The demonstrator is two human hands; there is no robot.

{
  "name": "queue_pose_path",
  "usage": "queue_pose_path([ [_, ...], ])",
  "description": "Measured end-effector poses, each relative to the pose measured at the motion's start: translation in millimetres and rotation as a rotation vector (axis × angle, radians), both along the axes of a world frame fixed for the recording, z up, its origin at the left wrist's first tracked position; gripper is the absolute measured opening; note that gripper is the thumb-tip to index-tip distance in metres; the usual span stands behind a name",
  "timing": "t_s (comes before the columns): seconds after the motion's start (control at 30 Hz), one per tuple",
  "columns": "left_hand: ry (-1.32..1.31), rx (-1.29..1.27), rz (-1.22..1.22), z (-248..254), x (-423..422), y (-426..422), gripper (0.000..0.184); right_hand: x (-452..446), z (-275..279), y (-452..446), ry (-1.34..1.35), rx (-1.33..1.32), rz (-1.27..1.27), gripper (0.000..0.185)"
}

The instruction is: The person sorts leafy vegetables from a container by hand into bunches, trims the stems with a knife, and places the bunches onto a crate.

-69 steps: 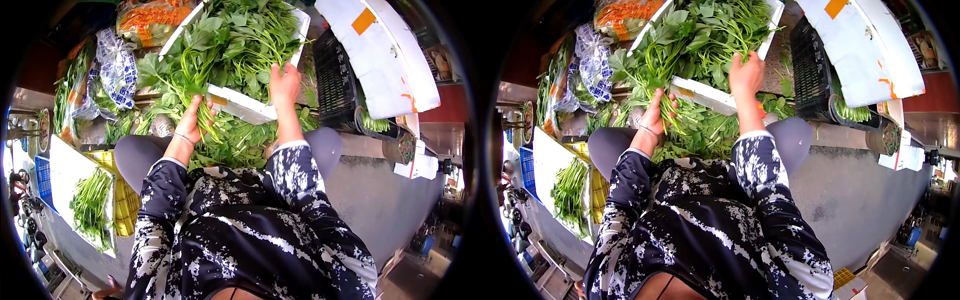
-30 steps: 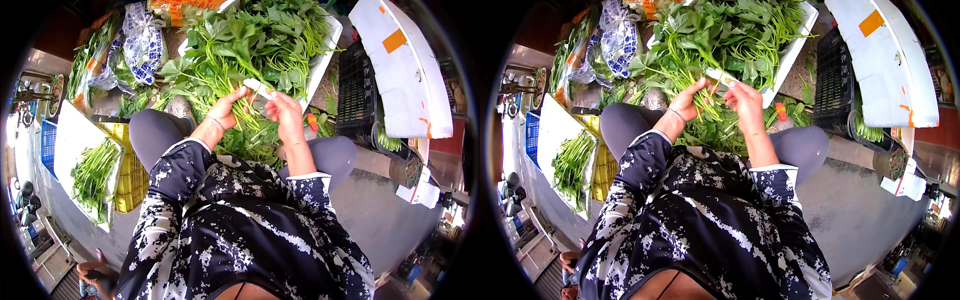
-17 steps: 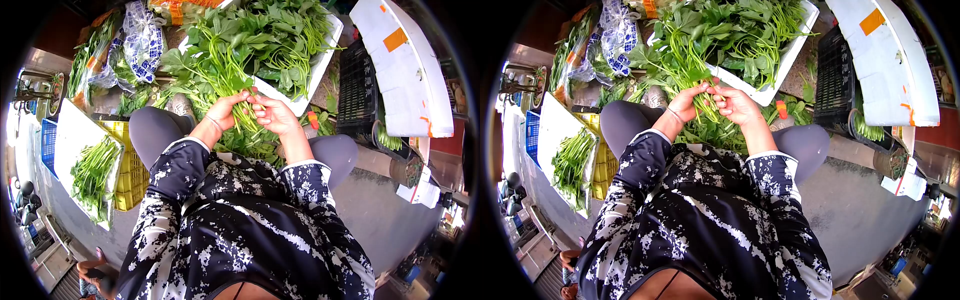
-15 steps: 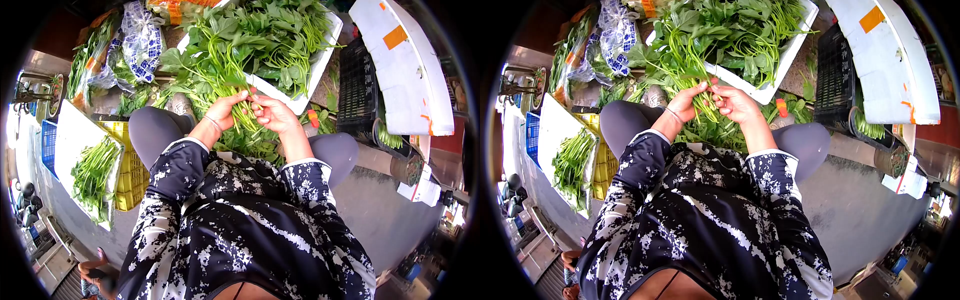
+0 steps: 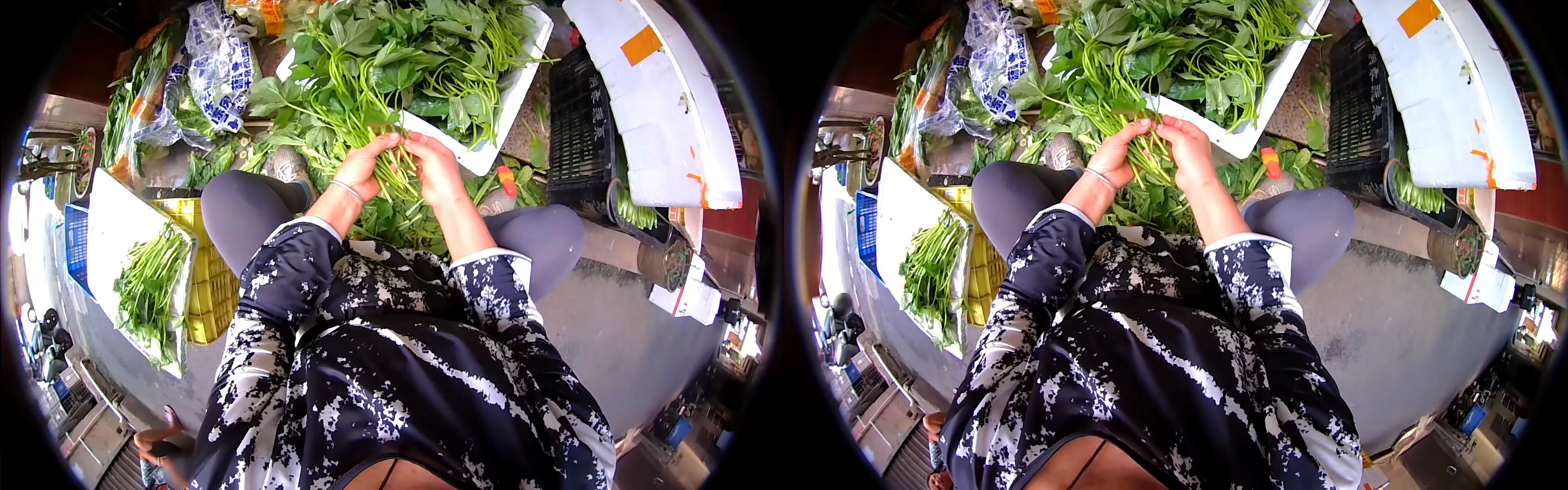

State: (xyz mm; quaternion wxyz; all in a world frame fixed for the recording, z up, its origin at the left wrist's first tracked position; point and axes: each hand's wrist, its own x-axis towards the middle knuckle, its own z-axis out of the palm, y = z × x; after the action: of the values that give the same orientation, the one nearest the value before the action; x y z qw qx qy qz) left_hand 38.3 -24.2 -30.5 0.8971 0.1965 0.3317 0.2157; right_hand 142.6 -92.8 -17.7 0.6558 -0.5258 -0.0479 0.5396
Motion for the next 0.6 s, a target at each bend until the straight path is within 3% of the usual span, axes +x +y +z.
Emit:
queue_pose_path([
  [0.17, -0.012, -0.031, 0.073, 18, -6, 3, 0.014, 5, 8, -2, 0.077, 0.036, -0.010, 0.028],
  [0.23, -0.032, -0.039, 0.086, 10, -10, 10, 0.012, 7, -1, -12, 0.203, 0.288, 0.006, 0.026],
  [0.4, -0.025, 0.032, 0.040, -2, -15, 19, 0.009, -1, -13, -60, 0.265, 0.268, 0.042, 0.024],
  [0.47, -0.155, -0.019, 0.029, -4, -18, 28, 0.008, -6, -37, -87, -0.091, -0.123, 0.109, 0.021],
  [0.53, -0.112, -0.020, 0.038, 8, -18, 29, 0.013, -9, -49, -101, -0.467, -0.385, 0.464, 0.021],
  [0.57, -0.130, -0.006, 0.025, 7, -19, 29, 0.022, -3, -64, -101, -0.802, -0.540, 0.731, 0.025],
  [0.6, -0.148, 0.009, 0.012, 12, -21, 26, 0.032, -8, -58, -101, -1.213, -0.472, 0.663, 0.027],
])
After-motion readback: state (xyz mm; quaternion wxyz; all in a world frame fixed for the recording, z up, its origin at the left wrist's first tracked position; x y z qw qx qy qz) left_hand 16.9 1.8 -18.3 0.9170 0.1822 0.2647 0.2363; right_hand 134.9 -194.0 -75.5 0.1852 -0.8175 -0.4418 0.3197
